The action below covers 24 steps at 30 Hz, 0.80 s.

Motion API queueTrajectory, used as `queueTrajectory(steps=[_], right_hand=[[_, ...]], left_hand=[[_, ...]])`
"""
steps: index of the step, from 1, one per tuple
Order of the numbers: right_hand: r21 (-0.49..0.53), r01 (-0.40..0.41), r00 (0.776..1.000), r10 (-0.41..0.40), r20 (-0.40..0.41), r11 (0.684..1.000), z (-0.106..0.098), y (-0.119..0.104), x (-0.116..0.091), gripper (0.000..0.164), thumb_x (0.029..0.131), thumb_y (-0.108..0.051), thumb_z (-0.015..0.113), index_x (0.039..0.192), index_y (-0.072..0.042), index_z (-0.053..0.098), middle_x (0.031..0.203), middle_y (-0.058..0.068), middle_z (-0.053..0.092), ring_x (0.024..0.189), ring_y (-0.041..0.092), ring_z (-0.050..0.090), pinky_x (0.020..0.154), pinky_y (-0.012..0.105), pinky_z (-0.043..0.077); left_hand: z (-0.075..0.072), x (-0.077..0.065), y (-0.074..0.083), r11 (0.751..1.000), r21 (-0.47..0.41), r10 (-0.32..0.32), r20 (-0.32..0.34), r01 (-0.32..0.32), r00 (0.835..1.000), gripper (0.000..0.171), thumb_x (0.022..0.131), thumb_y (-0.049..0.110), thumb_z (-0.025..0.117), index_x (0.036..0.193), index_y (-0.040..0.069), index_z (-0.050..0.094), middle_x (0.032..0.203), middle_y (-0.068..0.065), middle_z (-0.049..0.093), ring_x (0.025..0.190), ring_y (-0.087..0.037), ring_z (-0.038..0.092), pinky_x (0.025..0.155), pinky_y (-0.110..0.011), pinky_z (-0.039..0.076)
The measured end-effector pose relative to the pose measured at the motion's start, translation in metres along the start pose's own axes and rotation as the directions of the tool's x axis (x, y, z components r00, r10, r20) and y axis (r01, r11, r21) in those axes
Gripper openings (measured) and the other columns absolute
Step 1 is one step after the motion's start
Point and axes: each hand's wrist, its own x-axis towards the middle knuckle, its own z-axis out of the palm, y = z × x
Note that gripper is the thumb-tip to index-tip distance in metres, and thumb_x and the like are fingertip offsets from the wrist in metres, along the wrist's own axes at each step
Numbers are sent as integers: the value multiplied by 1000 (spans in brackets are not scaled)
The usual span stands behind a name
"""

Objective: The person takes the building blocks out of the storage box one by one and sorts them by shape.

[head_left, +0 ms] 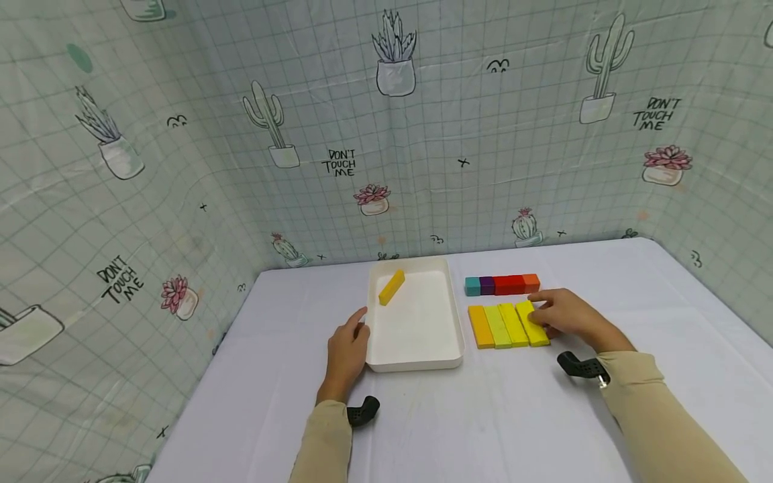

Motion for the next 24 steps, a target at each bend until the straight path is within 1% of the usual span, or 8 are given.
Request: queueTrajectory(steps=[4,10,12,18,24], right_hand=[[-51,-6,1000,5,-23,999,2,-1,1,62,91,-20,66,140,11,46,108,24,63,74,24,59,67,31,56],[-66,5,1000,-7,-28,998,6,-2,1,59,90,-18,66,139,10,48,99,19,63,68,23,57,64,31,54],[-71,6,1000,-8,-28,997,6,-3,1,58,90,-18,66,138,10,49,98,18,63,67,23,57,64,31,54],[-63,-4,1000,3,-21,998,6,-4,0,57,91,-19,66,138,9,49,97,18,62,66,24,58,64,31,54],[-48,3,1000,-4,-19,999,7,-3,0,56,92,-19,65,138,9,48,99,19,60,68,23,58,64,31,55]], left_hand=[[0,0,0,1000,0,0,-1,0,1000,44,101,22,50,144,19,57,109,-6,66,97,-23,57,90,-47,48],[1,1,-2,1000,9,-8,3,8,1000,44,101,23,50,144,20,56,109,-5,66,96,-22,57,90,-47,48],[1,1,-2,1000,14,-7,4,7,1000,44,101,23,50,144,20,56,108,-5,67,96,-22,57,90,-47,48],[0,1,-2,1000,10,21,2,-21,1000,44,101,21,50,144,18,57,108,-6,67,95,-24,57,89,-48,48],[0,2,-2,1000,8,11,10,-11,1000,44,101,22,50,144,19,56,109,-5,66,96,-23,57,90,-48,48]])
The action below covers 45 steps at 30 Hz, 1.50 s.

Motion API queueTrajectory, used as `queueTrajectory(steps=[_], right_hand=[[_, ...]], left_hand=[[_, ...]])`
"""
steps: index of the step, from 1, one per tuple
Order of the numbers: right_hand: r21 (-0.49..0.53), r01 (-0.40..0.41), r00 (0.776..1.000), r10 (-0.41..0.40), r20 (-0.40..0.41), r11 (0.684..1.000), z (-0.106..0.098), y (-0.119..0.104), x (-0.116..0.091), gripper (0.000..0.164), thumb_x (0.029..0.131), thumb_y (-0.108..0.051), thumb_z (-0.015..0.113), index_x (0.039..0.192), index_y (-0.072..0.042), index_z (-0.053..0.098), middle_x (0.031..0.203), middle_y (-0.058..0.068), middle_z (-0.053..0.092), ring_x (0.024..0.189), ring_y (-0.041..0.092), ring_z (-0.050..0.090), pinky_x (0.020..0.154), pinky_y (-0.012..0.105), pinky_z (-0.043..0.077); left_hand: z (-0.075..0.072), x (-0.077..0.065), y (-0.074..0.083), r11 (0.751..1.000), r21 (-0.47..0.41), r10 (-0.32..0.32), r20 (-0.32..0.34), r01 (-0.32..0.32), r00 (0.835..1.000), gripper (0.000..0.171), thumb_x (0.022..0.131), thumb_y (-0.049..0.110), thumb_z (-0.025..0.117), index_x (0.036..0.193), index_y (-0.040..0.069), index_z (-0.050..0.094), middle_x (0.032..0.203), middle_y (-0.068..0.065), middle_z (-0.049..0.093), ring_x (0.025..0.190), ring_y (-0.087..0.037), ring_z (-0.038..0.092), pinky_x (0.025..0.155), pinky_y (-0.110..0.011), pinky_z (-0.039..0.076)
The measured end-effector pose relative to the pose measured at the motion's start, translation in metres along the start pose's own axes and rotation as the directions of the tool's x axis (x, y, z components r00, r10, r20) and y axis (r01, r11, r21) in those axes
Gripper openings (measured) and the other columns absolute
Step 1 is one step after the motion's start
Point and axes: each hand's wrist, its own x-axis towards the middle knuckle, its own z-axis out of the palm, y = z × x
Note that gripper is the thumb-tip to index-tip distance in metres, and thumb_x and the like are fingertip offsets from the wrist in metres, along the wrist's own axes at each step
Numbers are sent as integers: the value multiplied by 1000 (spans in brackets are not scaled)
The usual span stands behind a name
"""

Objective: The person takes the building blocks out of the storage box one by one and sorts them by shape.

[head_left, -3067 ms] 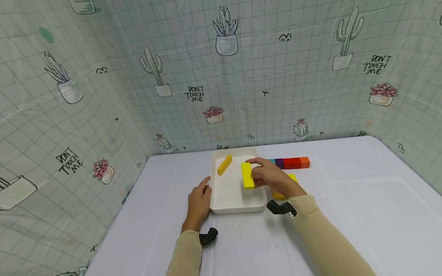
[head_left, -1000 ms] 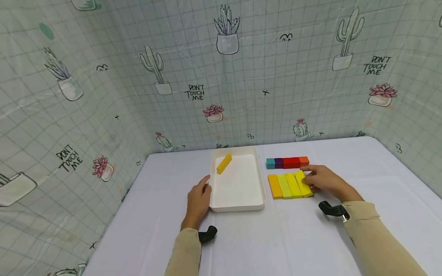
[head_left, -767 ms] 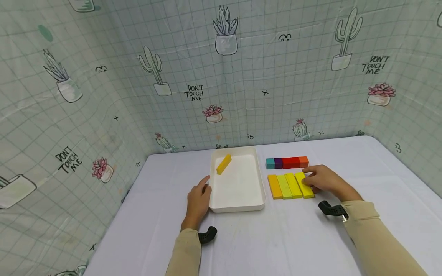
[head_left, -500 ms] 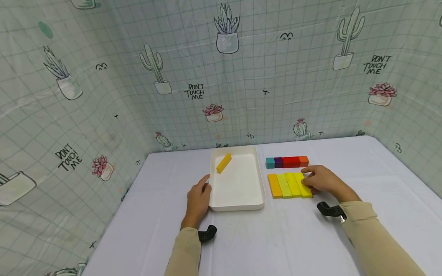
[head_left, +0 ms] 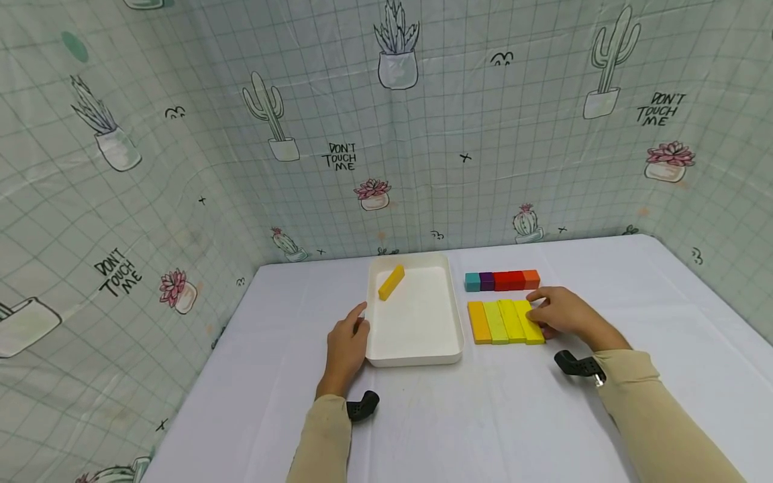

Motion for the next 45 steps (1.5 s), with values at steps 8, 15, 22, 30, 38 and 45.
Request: queueTrajectory(steps=[8,15,22,30,38,45], right_hand=[[-74,25,999,-28,-44,997,-4,-11,1,54,92,-22,65,136,8,51,99,20,63,75,25,57,66,33,52],[-121,62,990,-76,-117,991,-5,-41,7,47,96,-25,63,133,4,56,119,27,60,97,36,56,82,47,54],[232,160,985,-172,31,959,3,-72,31,44,97,-26,63,133,0,58,119,21,64,99,31,62,82,38,56],[376,99,985,-145,97,921,29,-107,61,42,99,-23,60,134,0,57,121,21,63,98,29,64,80,34,58],[473,119,972,-201,126,873,50,-142,73,40,101,-22,56,134,2,55,127,27,59,106,38,64,79,35,59],[442,117,971,-195,136,889,79,-160,84,46,97,-20,61,136,2,52,126,23,62,103,34,66,79,36,59]], left_hand=[[0,1,2,1000,-3,-12,4,12,1000,44,101,23,51,144,19,56,109,-5,66,96,-23,56,91,-48,48],[4,3,2,1000,7,-18,2,18,1000,44,101,23,50,145,20,56,110,-5,66,100,-24,56,94,-47,47],[3,7,6,1000,-4,4,-7,-4,1000,43,101,23,51,144,20,57,109,-4,67,100,-24,57,94,-48,47],[2,5,5,1000,-6,5,15,-5,1000,43,100,23,52,143,19,58,108,-4,67,99,-23,58,93,-49,47],[-3,8,1,1000,3,3,3,-3,1000,43,101,25,52,144,20,57,108,-4,66,99,-24,57,93,-49,47],[0,3,-2,1000,-3,-9,-2,9,1000,43,101,24,53,143,20,58,107,-3,66,97,-22,57,93,-48,47]])
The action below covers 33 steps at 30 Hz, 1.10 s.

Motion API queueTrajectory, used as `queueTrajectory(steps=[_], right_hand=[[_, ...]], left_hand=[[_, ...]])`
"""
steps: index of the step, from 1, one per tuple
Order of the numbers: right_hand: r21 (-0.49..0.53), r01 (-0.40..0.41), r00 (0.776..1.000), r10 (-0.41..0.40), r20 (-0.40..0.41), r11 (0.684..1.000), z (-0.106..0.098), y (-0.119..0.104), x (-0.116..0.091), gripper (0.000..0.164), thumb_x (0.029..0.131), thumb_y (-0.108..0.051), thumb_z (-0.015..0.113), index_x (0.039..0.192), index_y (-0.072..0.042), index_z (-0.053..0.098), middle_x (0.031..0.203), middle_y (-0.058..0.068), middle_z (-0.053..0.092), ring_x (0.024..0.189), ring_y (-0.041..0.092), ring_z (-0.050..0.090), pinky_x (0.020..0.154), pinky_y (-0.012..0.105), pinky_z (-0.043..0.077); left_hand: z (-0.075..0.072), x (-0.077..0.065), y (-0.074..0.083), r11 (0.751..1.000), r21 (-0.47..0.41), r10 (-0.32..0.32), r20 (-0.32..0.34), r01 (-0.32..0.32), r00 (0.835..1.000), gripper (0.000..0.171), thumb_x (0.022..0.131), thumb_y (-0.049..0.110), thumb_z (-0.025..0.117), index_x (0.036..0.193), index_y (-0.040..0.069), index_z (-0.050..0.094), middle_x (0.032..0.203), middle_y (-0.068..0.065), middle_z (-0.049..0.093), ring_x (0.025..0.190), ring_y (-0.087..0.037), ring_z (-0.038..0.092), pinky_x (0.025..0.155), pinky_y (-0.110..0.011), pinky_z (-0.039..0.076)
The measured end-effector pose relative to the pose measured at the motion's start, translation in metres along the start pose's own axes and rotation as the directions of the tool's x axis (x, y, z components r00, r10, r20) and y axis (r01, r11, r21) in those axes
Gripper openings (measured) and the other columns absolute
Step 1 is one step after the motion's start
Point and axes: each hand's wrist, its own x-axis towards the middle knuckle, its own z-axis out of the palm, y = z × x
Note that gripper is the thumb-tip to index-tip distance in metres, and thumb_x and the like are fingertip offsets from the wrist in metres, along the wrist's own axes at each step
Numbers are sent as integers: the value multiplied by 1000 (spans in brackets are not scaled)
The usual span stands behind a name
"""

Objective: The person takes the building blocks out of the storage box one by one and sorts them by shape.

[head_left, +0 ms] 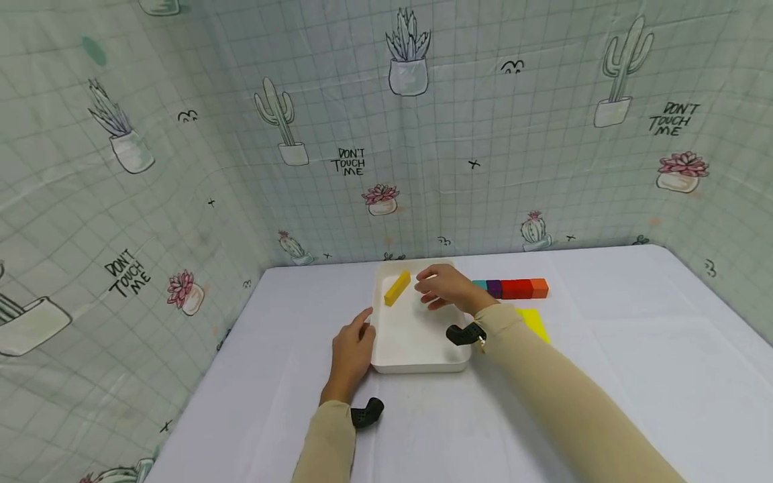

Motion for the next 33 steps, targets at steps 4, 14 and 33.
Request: queueTrajectory(steps=[4,14,33], right_hand=[[1,-20,999,20,-44,1000,10,1,11,48,97,-21,61,138,0,50,126,21,62,100,31,66,79,35,59],[-10,-29,993,27,-116,1000,30,1,33,44,96,-18,63,136,-5,52,127,18,59,90,26,66,72,29,59],[-240,33,973,-86,-215,970,58,7,39,41,95,-27,63,132,-10,63,133,13,58,67,17,56,58,25,50]], left_hand=[[-1,-1,1,1000,0,2,-2,-2,1000,43,100,24,52,143,20,58,108,-4,66,97,-23,57,93,-49,47],[-4,0,1,1000,-8,6,-22,-6,1000,42,100,21,53,142,19,59,107,-5,66,97,-23,57,92,-49,47],[-1,-5,4,999,25,47,-18,-47,999,41,100,18,54,141,16,60,106,-5,68,96,-23,59,89,-49,48]])
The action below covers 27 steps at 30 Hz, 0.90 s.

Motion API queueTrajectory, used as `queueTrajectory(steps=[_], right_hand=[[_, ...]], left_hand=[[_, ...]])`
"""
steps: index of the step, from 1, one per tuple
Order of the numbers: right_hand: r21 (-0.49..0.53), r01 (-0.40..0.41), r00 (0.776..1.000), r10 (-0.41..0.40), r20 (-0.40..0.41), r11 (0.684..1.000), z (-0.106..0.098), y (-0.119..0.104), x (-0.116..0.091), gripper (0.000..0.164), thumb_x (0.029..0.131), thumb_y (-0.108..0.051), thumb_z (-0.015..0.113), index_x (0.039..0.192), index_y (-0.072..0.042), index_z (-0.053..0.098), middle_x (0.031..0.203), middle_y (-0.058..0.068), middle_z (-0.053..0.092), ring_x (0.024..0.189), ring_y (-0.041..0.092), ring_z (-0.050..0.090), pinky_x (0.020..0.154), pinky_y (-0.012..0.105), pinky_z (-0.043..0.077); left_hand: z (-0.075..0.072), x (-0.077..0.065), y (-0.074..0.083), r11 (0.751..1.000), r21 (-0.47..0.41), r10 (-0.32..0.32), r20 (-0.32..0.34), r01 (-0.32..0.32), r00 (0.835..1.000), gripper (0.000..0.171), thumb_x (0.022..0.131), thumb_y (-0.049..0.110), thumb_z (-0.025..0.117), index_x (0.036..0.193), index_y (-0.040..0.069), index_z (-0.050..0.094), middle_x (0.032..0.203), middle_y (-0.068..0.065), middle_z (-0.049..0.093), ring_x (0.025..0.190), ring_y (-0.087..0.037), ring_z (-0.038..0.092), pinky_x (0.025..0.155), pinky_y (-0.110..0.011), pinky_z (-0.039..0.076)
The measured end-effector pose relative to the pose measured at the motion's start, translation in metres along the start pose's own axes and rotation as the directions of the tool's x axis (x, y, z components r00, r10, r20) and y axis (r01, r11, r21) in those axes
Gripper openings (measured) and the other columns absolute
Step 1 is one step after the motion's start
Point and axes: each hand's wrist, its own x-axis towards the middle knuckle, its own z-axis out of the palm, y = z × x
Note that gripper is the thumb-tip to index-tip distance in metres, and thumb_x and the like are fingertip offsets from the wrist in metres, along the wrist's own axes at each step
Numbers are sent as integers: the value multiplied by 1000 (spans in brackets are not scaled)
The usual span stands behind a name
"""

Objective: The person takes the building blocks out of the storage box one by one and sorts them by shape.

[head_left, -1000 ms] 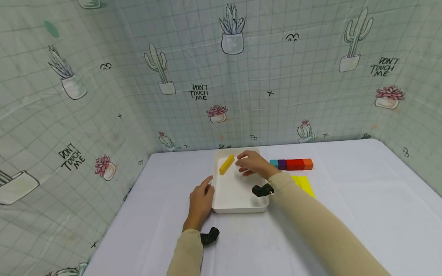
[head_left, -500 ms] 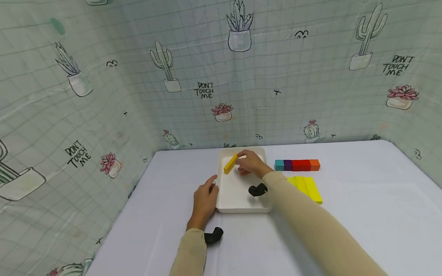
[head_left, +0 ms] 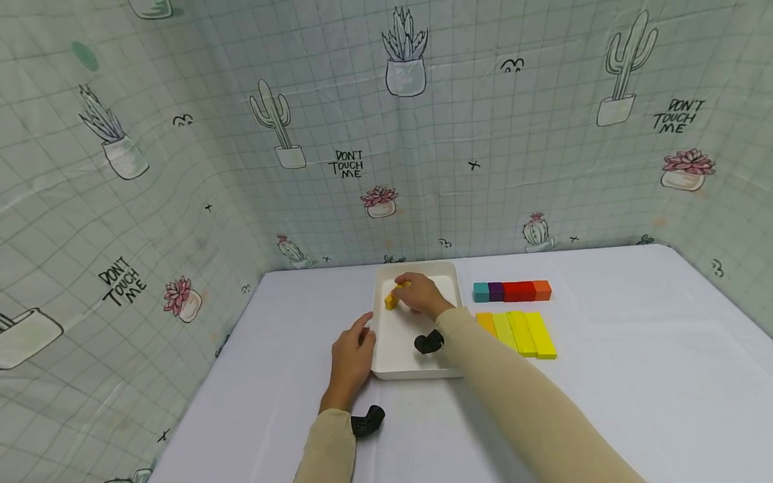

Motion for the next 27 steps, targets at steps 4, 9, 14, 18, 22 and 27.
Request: queueTrajectory(steps=[4,9,14,18,22,27], right_hand=[[-17,-9,1000,9,-11,1000,0,-1,0,37,95,-27,64,126,-7,61,119,12,63,76,20,59,61,26,51],[41,-58,998,60,-32,997,-2,1,1,32,95,-29,67,116,-7,60,100,10,66,74,19,61,61,27,52],[147,-113,991,121,-50,983,-4,6,-1,27,93,-23,70,111,-5,59,96,11,66,70,19,61,59,27,53],[231,-139,983,163,-87,963,-6,9,-1,26,91,-16,71,111,-4,60,104,14,66,72,19,64,60,28,56],[283,-138,976,179,-123,949,-7,9,-1,25,90,-11,67,113,-3,59,112,17,64,75,21,66,61,27,56],[358,-90,982,143,-125,929,-19,1,-9,33,92,-11,61,123,-3,55,121,19,60,86,25,67,67,28,58]], left_hand=[[0,1,-1,1000,7,5,-14,-5,1000,40,101,19,54,141,16,60,108,-6,69,99,-25,61,90,-49,48],[-1,2,1,1000,-10,-17,-9,17,1000,41,101,20,53,141,17,59,110,-7,68,100,-26,60,92,-50,47],[0,0,0,999,-8,-35,2,35,999,41,100,20,53,141,19,60,111,-7,68,103,-27,60,94,-50,47],[1,-1,-1,1000,-4,-30,-5,30,1000,41,100,19,54,141,18,60,111,-7,68,103,-27,60,94,-50,47],[1,0,-2,999,-9,-37,-5,37,999,42,100,21,53,142,20,59,112,-7,68,104,-27,60,94,-50,47],[1,1,-1,998,-25,-59,13,59,998,43,100,22,51,143,21,58,113,-6,67,105,-26,59,95,-50,46]])
